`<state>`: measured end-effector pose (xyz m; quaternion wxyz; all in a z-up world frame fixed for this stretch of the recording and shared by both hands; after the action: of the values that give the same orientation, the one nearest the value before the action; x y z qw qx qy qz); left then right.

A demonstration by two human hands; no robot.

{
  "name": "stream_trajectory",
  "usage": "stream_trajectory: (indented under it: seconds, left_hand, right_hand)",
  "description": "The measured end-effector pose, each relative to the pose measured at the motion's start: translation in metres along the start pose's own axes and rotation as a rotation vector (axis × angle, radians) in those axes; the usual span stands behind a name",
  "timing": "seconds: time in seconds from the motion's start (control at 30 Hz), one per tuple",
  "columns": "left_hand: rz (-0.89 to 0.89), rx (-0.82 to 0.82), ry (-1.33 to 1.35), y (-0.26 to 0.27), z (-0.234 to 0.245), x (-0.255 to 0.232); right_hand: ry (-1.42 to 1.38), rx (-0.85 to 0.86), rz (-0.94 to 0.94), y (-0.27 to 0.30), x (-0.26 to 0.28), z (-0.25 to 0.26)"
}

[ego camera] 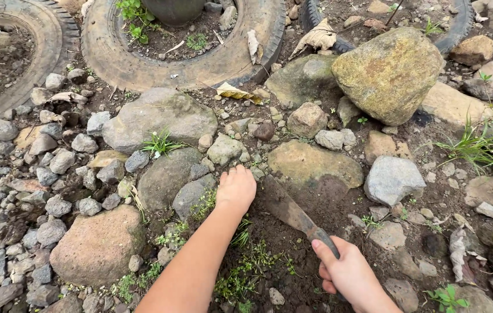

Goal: The person uses a small hand hoe to loosen soil and pull weeds by hand in a garden bed. The person repeatedly scrapes the soil surface, gathers uprooted weeds, and moves them aside.

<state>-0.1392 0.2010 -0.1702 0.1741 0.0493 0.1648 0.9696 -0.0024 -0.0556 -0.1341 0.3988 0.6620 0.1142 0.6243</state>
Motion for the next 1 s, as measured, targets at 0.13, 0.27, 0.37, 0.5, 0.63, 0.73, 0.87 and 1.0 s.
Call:
stream_trajectory:
  seconds: [0.13, 0.27, 0.37, 0.5, 0.63, 0.73, 0.87, 1.0]
  left_hand:
    - [-0.085, 0.050, -0.257, -0.005, -0.005, -0.006]
    - [-0.018, 0.266, -0.124, -0.001, 0.000, 0.012]
    - [0.007, 0.343, 0.047, 0.013, 0.012, 0.031]
    - [-0.026, 0.169, 0.186, 0.060, 0.033, 0.062]
    - [0.003, 0.056, 0.305, 0.127, 0.058, 0.095]
    - [0.059, 0.264, 0.279, 0.161, 0.051, 0.101]
    - [0.130, 0.356, 0.290, 0.153, 0.070, 0.095]
    - [0.224, 0.174, 0.525, 0.119, 0.091, 0.079]
  right_hand:
    - [0.034, -0.003, -0.028, 0.003, -0.002, 0.004]
    - [0.010, 0.014, -0.033, -0.004, -0.006, -0.001]
    - [-0.001, 0.049, 0.001, -0.005, -0.004, 0.011]
    - [0.024, 0.066, -0.066, 0.015, -0.008, 0.050]
    - [0.087, 0.068, -0.108, 0.022, 0.002, 0.050]
    - [0.041, 0.157, -0.039, 0.020, 0.008, 0.000]
    - [0.212, 0.263, 0.096, 0.019, 0.032, -0.020]
    - [0.107, 0.162, -0.087, 0.027, 0.020, 0.031]
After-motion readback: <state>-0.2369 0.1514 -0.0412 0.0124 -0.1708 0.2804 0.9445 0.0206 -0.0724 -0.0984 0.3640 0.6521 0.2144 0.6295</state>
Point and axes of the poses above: each hand's wrist, its own y-axis away from the middle knuckle, its own z-axis out of the back of the hand, x = y × z, the point moved 10 cm from there along -y, towards the middle knuckle, and after that the axes turned 14 degrees about z, right-handed, at the moved point
